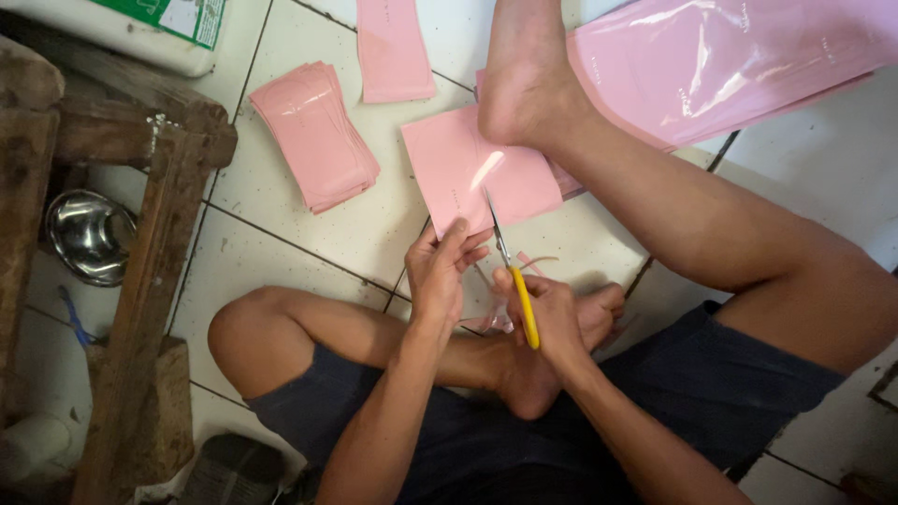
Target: The person sits on the tiled floor and cuts a large pink latex sheet into smaller rectangular pieces using scissors, trimming strips and squaring off each piece. Cut pieces are stacked on the floor beside them as they work through the sheet.
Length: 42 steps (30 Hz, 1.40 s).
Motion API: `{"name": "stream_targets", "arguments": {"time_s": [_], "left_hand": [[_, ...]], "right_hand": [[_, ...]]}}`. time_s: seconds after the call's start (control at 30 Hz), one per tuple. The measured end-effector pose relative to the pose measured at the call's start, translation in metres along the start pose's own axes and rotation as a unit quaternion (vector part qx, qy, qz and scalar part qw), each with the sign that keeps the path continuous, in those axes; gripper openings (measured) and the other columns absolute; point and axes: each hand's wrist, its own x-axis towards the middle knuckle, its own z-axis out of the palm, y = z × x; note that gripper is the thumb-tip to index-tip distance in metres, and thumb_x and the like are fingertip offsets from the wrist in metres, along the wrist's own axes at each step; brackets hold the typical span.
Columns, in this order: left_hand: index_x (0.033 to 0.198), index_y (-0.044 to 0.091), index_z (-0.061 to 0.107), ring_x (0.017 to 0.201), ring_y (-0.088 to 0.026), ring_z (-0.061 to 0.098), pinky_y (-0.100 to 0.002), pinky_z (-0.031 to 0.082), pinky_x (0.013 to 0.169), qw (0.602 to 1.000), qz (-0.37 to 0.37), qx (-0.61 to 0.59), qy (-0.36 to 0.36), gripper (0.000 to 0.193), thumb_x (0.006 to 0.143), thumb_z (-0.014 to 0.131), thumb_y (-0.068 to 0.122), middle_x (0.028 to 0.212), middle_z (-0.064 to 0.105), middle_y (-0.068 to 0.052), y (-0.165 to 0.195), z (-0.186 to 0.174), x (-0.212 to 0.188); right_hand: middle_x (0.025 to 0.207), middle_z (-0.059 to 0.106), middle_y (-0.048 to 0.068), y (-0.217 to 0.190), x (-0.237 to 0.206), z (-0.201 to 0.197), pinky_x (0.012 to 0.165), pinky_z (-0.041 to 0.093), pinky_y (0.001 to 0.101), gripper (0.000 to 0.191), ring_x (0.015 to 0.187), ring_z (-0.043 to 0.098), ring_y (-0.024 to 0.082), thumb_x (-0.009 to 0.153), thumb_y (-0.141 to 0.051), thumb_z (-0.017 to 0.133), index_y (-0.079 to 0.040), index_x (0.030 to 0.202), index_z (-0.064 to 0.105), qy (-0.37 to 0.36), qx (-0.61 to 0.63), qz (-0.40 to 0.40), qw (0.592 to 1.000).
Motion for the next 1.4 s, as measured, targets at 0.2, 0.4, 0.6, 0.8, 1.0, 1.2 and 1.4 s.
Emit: {"name": "stream_targets", "arguments": {"time_s": [0.2, 0.4, 0.6, 0.8, 1.0, 1.2, 1.4], "left_hand": [[0.114, -0.003, 0.069, 0.076, -0.02, 0.074, -0.026, 0.054, 0.061, 1.0, -0.005, 0.027, 0.005, 0.023, 0.097, 0.068, 0.012, 0.097, 0.073, -0.01, -0.005, -0.006, 0.002], [0.105, 0.0, 0.07, 0.059, -0.013, 0.065, -0.026, 0.049, 0.055, 0.998, 0.009, 0.056, -0.005, 0.016, 0.097, 0.067, 0.014, 0.077, 0.07, -0.005, -0.001, -0.004, 0.001], [0.101, 0.003, 0.072, 0.055, -0.01, 0.059, -0.025, 0.041, 0.051, 0.996, 0.02, 0.09, 0.001, 0.014, 0.098, 0.068, 0.016, 0.07, 0.066, -0.001, 0.006, 0.0, -0.003], [0.102, 0.004, 0.073, 0.052, -0.008, 0.056, -0.024, 0.039, 0.049, 0.994, 0.035, 0.105, 0.003, 0.014, 0.098, 0.069, 0.017, 0.07, 0.065, 0.0, 0.008, 0.001, -0.005], [0.1, 0.004, 0.071, 0.05, -0.009, 0.057, -0.025, 0.04, 0.046, 0.994, 0.032, 0.105, 0.013, 0.014, 0.097, 0.068, 0.017, 0.072, 0.067, 0.0, 0.011, 0.004, -0.008], [0.103, 0.001, 0.07, 0.051, -0.01, 0.058, -0.024, 0.041, 0.049, 0.991, 0.054, 0.126, -0.008, 0.016, 0.1, 0.067, 0.017, 0.073, 0.066, -0.001, 0.027, 0.013, -0.016], [0.118, 0.0, 0.066, 0.06, -0.01, 0.063, -0.025, 0.048, 0.056, 0.971, 0.161, 0.169, -0.045, 0.022, 0.101, 0.066, 0.013, 0.076, 0.067, -0.004, 0.088, 0.007, -0.035]], "right_hand": [[0.048, 0.043, -0.003, 0.0, 0.0, 0.009, 0.032, 0.028, 0.0272, 0.045, 0.034, 0.038, 0.009, 0.087, -0.048, 0.075, -0.004, 0.08, 0.072, 0.008, 0.019, 0.008, 1.0], [0.051, 0.052, 0.0, -0.01, 0.015, 0.019, 0.033, 0.035, 0.0274, 0.053, 0.036, 0.048, 0.01, 0.09, -0.051, 0.071, -0.001, 0.075, 0.067, -0.013, 0.037, -0.049, 0.998], [0.049, 0.049, 0.002, -0.027, 0.01, 0.026, 0.032, 0.033, 0.029, 0.053, 0.034, 0.046, 0.012, 0.09, -0.051, 0.068, -0.001, 0.073, 0.067, 0.007, 0.016, -0.034, 0.999], [0.049, 0.052, 0.001, -0.044, 0.017, 0.033, 0.033, 0.036, 0.0275, 0.059, 0.035, 0.048, 0.01, 0.088, -0.057, 0.068, 0.001, 0.079, 0.072, 0.018, 0.008, -0.043, 0.999], [0.05, 0.049, 0.0, -0.054, 0.025, 0.033, 0.033, 0.033, 0.028, 0.058, 0.036, 0.044, 0.01, 0.084, -0.057, 0.072, 0.001, 0.082, 0.074, 0.014, 0.048, -0.033, 0.998], [0.049, 0.045, -0.001, -0.093, 0.047, 0.037, 0.032, 0.032, 0.0287, 0.053, 0.036, 0.042, 0.01, 0.091, -0.052, 0.069, -0.005, 0.068, 0.058, 0.0, 0.035, -0.1, 0.994], [0.05, 0.048, 0.0, -0.106, 0.029, 0.034, 0.035, 0.035, 0.0269, 0.046, 0.038, 0.045, 0.009, 0.1, -0.041, 0.061, -0.001, 0.079, 0.065, -0.038, -0.026, -0.23, 0.972]]}}
